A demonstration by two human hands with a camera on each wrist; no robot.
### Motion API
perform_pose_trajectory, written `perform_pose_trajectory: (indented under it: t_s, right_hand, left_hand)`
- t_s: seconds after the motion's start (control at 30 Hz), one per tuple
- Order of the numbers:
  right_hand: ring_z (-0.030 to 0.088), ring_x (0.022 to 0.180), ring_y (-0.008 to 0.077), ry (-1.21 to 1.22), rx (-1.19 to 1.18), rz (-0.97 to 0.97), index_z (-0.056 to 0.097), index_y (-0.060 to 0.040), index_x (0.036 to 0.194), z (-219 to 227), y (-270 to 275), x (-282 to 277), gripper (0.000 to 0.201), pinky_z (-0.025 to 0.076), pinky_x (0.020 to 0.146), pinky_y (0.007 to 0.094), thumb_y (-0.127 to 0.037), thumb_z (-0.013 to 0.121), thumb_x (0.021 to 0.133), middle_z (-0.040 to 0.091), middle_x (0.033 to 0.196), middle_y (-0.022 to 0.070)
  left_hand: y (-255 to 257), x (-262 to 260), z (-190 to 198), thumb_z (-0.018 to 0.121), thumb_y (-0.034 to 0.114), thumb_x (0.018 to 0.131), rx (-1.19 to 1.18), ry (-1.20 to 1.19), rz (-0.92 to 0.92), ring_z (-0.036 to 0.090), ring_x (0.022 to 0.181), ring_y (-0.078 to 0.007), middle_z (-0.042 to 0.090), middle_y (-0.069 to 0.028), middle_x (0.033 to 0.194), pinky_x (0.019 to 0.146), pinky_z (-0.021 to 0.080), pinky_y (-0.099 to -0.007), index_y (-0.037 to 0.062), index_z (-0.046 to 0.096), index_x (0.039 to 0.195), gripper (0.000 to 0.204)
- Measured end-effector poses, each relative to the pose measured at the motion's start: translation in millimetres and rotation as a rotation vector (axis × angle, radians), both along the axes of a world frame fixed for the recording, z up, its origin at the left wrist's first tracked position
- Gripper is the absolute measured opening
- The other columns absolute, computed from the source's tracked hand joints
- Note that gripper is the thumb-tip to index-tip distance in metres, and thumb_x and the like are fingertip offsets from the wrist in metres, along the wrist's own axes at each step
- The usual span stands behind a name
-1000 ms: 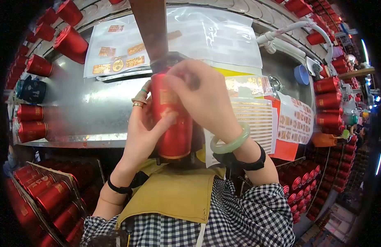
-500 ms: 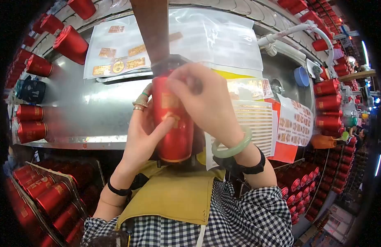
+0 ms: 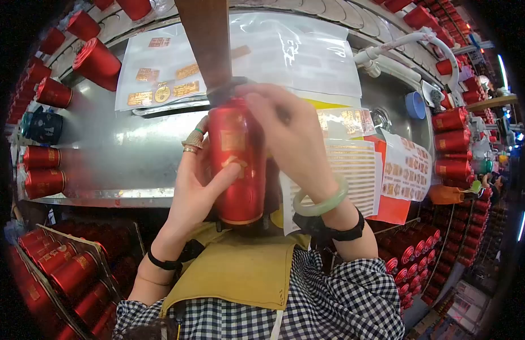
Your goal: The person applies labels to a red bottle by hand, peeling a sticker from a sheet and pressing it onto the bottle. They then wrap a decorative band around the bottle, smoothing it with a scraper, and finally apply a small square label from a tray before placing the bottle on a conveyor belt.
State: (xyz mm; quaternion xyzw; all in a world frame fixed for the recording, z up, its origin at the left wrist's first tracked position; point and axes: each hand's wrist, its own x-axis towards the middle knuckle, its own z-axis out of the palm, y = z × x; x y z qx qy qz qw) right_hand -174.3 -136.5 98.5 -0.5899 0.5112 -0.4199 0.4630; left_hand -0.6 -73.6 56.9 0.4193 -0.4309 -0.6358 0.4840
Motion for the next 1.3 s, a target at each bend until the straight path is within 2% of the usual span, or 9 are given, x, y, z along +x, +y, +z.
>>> perform_pose_trajectory:
  t_s: [0.07,0.2,0.57,0.73,0.93,1.0,1.13,1.23,1.3]
  right_hand:
    - [0.059,0.091,0.0072,-0.152,0.096,-0.016,0.067,0.0012,0.126,-2,2,-7,0.029,0.048,0.083,0.0239,-0.016,0.063,0.103,0.071,0.103,0.0019]
    - [0.053,0.084,0.0037,-0.204,0.192,-0.029,0.060,-0.0011,0.136,-10,20,-3,0.038,0.044,0.074,0.0203,-0.016,0.067,0.101,0.060,0.092,-0.0022]
    - [0.049,0.079,0.0030,-0.225,0.188,-0.071,0.059,-0.0011,0.135,-16,24,3,0.041,0.040,0.069,0.0194,-0.013,0.072,0.098,0.057,0.086,-0.0052]
    - [0.052,0.084,0.0035,-0.273,0.236,-0.050,0.058,-0.0007,0.136,-22,22,-4,0.045,0.043,0.072,0.0201,-0.013,0.074,0.097,0.059,0.090,-0.0039]
    - [0.053,0.084,0.0045,-0.240,0.208,-0.064,0.057,-0.0001,0.137,-16,24,2,0.046,0.044,0.073,0.0202,-0.010,0.074,0.096,0.057,0.094,-0.0022]
    - [0.053,0.085,0.0046,-0.259,0.192,-0.055,0.055,0.0001,0.139,-16,25,3,0.049,0.044,0.072,0.0195,-0.008,0.074,0.094,0.058,0.096,-0.0010]
    - [0.058,0.089,0.0061,-0.214,0.213,-0.037,0.054,0.0004,0.140,-19,23,-1,0.052,0.047,0.074,0.0204,-0.007,0.076,0.093,0.062,0.101,0.0020]
    - [0.062,0.095,0.0085,-0.315,0.253,-0.059,0.053,0.0015,0.139,-13,24,2,0.053,0.052,0.079,0.0223,-0.007,0.076,0.093,0.064,0.105,0.0041]
    - [0.066,0.102,0.0123,-0.080,0.212,-0.015,0.051,0.0029,0.140,-14,25,-1,0.055,0.055,0.085,0.0252,-0.006,0.076,0.092,0.066,0.111,0.0078]
  left_hand:
    - [-7,2,-3,0.072,0.011,0.098,-0.019,0.049,0.020,0.049,0.139,-0.0240,0.045,-0.0198,0.152,0.114,0.044,-0.0392,-0.0029,0.018,0.161,0.084]
    - [-24,6,0,0.065,0.015,0.103,0.048,0.132,0.031,0.049,0.138,-0.0225,0.046,-0.0187,0.151,0.114,0.043,-0.0373,-0.0036,0.025,0.159,0.071]
    - [-26,5,2,0.065,0.014,0.103,0.069,0.117,0.037,0.050,0.137,-0.0215,0.047,-0.0175,0.150,0.114,0.042,-0.0362,-0.0028,0.027,0.159,0.069]
    - [-27,4,1,0.064,0.016,0.104,0.051,0.070,0.060,0.050,0.136,-0.0208,0.047,-0.0178,0.150,0.114,0.042,-0.0363,-0.0040,0.028,0.158,0.068]
    - [-29,6,-1,0.066,0.018,0.103,0.141,0.284,0.077,0.051,0.135,-0.0207,0.048,-0.0178,0.148,0.114,0.041,-0.0358,-0.0056,0.030,0.157,0.069]
    - [-27,4,1,0.061,0.020,0.106,0.034,0.032,0.041,0.050,0.135,-0.0195,0.049,-0.0164,0.147,0.114,0.041,-0.0354,-0.0052,0.030,0.157,0.065]
    - [-28,4,-3,0.062,0.020,0.106,0.016,0.042,0.053,0.050,0.135,-0.0196,0.049,-0.0168,0.147,0.114,0.041,-0.0354,-0.0050,0.030,0.157,0.066]
    - [-30,6,1,0.069,0.018,0.101,0.158,0.302,0.073,0.049,0.137,-0.0218,0.048,-0.0188,0.148,0.115,0.041,-0.0364,-0.0051,0.030,0.157,0.073]
    - [-30,7,1,0.074,0.019,0.098,0.141,0.267,0.071,0.049,0.138,-0.0241,0.047,-0.0206,0.149,0.116,0.040,-0.0378,-0.0051,0.029,0.157,0.078]
